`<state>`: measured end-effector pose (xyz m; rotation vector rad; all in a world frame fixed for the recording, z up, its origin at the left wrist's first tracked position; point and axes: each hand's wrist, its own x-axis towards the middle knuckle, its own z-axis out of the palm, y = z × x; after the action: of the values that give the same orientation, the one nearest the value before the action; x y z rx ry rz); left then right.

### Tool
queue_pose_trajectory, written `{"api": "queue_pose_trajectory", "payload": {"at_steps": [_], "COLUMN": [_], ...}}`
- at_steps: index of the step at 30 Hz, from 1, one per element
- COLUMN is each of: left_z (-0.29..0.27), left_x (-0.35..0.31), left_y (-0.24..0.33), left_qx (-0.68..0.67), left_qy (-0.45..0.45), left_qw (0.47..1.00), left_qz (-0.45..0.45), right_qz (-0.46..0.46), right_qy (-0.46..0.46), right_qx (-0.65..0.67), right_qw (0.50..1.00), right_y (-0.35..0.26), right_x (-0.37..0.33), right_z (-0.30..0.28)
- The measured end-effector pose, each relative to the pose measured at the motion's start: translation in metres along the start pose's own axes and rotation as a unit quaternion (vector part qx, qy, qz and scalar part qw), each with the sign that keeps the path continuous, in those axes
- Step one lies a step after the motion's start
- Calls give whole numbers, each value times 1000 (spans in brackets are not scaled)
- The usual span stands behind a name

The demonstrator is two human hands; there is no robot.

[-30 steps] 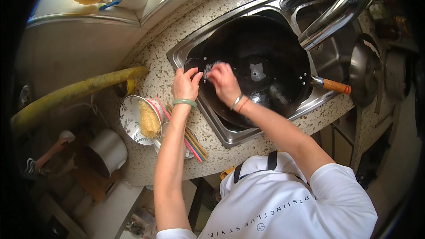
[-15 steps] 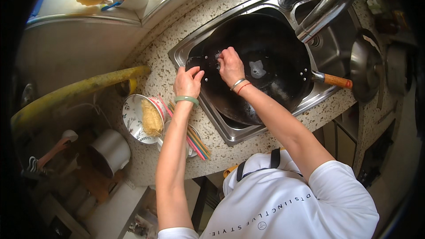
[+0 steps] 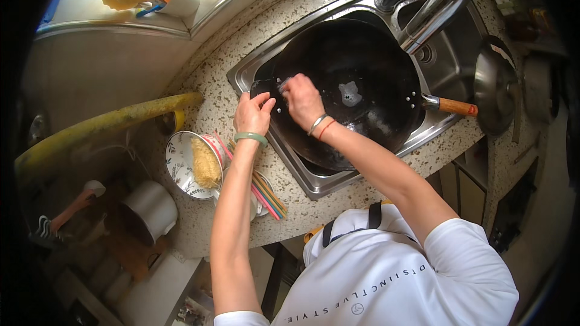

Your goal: The person scrubs the interior of a black wok with a steel wool pad under running water in a kitchen sink. They rotate the wok to clean different sections of the curved surface and rinse the pad periodically.

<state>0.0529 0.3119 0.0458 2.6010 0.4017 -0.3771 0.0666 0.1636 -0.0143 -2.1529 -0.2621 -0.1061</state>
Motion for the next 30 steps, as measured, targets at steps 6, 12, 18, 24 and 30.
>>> {"api": "queue_pose_trajectory", "payload": {"at_steps": [6, 12, 18, 24, 30], "left_z": [-1, 1, 4, 3, -2], "left_x": [0, -3, -1, -1, 1], "left_y": [2, -1, -1, 0, 5], "left_qx": [-9, -3, 26, 40, 16], "left_qy": [0, 11, 18, 13, 10], "left_qw": [1000, 1000, 999, 999, 1000], "left_qz": [-6, 0, 28, 7, 9], "right_qz": [34, -11, -101, -6, 67], "right_qy": [12, 20, -14, -25, 121], "right_qx": [-39, 84, -10, -8, 25], "right_qw": [999, 996, 995, 1000, 990], "right_y": [23, -15, -29, -36, -24], "right_x": [14, 24, 45, 45, 71], "right_z": [-6, -16, 0, 14, 20]}}
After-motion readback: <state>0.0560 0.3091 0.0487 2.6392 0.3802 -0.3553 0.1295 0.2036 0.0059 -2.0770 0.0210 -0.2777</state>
